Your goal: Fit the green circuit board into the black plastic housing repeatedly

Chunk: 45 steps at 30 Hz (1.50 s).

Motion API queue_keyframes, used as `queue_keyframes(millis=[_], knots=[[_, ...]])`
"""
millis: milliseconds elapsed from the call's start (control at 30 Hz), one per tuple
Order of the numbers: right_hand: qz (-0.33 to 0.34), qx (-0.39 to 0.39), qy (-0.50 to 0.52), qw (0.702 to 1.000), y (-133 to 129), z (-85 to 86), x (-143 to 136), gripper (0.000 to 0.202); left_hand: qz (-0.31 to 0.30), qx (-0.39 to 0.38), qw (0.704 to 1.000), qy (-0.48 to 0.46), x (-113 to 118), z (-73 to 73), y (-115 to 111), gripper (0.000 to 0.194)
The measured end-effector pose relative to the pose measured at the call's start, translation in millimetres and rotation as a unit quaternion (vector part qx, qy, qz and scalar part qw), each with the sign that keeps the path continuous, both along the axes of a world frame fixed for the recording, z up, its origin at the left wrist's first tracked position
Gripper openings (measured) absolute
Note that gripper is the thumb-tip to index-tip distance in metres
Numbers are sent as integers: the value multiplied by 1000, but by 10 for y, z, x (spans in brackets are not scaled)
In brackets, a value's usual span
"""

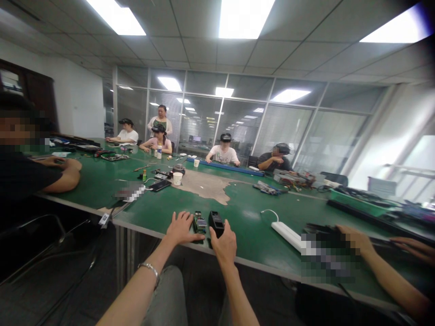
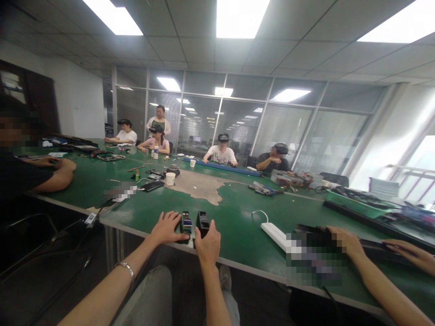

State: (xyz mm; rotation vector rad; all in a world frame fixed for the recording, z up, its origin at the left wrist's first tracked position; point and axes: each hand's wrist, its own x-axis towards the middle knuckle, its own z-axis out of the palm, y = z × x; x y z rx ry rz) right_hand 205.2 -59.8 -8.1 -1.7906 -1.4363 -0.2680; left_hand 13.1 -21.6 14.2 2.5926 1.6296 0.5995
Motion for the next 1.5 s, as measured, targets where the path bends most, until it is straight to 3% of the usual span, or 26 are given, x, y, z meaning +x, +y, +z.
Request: queue_keyframes(millis=[267,433,533,733,1100,1300,1500], knots=[[9,-33,24,999,-54,37,9,60,-11,3,1000,-7,-18,56,-61,91],[48,-9,173,984,-59,250,-17,60,-17,-9,1000,-7,-16,77,-59,89],[84,18,213,973,-42,404,-118,60,-19,0,1000,-9,-15,69,-56,88],[115,-16,146,982,19,543,-376,51,-22,19,999,-17,-35,34,-51,80],[92,-104,13,990,-59,633,-584,35,-13,24,999,-18,-31,18,-53,65],[97,-154,-2,983,-93,516,-563,35,8,-3,1000,-12,-16,38,-44,89],[102,-110,-18,989,-80,451,-563,56,-5,-12,1000,-14,-32,56,-51,101]])
